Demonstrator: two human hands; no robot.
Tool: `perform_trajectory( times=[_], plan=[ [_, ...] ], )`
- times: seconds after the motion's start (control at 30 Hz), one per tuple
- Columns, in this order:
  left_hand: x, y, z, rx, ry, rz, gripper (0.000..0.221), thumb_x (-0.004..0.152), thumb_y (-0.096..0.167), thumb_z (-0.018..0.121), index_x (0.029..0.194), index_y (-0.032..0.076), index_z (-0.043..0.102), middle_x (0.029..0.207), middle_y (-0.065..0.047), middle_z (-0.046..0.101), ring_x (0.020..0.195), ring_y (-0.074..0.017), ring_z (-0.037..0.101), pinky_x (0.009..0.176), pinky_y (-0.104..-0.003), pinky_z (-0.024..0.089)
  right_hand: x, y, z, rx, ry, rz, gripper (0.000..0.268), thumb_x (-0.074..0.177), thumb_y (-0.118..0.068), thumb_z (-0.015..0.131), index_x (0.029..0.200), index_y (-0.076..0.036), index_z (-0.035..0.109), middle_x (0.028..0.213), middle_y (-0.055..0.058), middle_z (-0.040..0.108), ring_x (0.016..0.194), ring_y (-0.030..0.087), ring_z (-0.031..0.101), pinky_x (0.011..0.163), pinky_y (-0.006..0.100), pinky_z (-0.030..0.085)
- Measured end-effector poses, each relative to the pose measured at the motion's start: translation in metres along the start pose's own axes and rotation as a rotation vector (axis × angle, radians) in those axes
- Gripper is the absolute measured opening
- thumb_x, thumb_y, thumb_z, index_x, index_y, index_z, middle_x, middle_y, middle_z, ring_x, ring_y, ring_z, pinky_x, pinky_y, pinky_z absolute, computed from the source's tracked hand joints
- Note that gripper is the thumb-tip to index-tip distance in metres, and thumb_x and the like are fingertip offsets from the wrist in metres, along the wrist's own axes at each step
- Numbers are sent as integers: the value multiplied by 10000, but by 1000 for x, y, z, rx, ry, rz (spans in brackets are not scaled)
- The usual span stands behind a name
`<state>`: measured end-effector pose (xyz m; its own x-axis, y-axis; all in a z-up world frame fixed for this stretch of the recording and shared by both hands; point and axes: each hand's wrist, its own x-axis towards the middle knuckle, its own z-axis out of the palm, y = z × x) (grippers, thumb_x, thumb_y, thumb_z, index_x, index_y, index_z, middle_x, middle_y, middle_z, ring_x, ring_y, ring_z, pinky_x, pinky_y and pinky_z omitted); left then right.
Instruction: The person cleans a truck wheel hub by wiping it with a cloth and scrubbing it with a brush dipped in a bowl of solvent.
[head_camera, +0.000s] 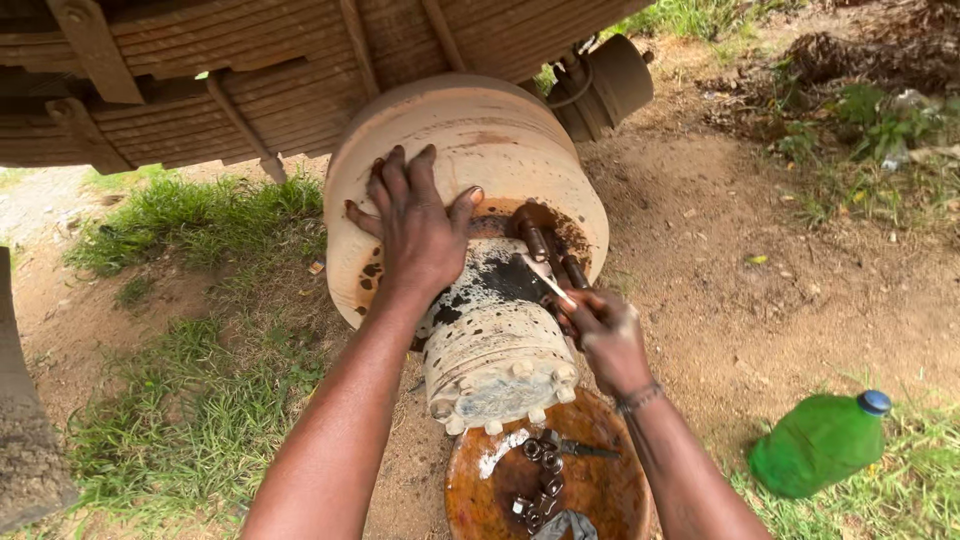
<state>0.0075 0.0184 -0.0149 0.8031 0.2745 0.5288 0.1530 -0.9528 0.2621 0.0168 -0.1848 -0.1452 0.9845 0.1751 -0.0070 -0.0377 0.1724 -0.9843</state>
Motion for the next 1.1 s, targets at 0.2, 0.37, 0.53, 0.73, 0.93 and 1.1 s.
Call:
perform_trajectory(
  times=[0.2,0.37,0.53,0.73,0.93,1.1],
  plan=[
    [-4,-1,7,-2,-13,-7,709,947,457,670,1468,100,349,1544,-269,196,1457,-430,143,1045,-834,-3,8,-3,-24,-281,3,-74,178,960,-63,616,1076,-41,749,794,130,727,486,101,514,373,211,390],
    [-3,-1,4,-30,12,-4,728,932,442,660,1487,107,330,1537,-250,208,1450,-444,135,1045,-825,-4,23,-18,-37,-532,-1,-95,186,900,-67,678,1078,-80,728,841,61,761,554,29,654,464,143,557],
    [-4,-2,6,6,-15,-2,723,941,426,666,1483,104,311,1532,-252,204,1456,-423,144,1042,-827,2,18,1,-25,-623,-54,-301,245,978,-105,609,1208,-131,689,799,104,731,501,105,587,409,220,487],
    [-2,1,1,24,-22,-5,732,931,403,676,1482,101,300,1524,-252,199,1455,-425,123,1028,-829,-2,15,12,-8,-624,-37,-484,290,994,-43,518,1198,-104,715,801,57,751,468,12,581,341,164,463],
    [-7,-4,6,25,-13,3,692,971,414,649,1484,94,313,1535,-235,222,1453,-415,158,1047,-831,13,4,27,2,-299,-59,-69,333,970,-69,532,1265,-155,660,866,70,779,434,37,513,321,189,398],
    [-2,5,-1,25,-18,-16,715,950,453,632,1471,84,309,1535,-247,202,1448,-423,131,1011,-834,8,12,9,-4,-505,-66,-278,381,930,27,502,1208,-157,686,945,74,792,414,64,495,326,202,384]
  ],
)
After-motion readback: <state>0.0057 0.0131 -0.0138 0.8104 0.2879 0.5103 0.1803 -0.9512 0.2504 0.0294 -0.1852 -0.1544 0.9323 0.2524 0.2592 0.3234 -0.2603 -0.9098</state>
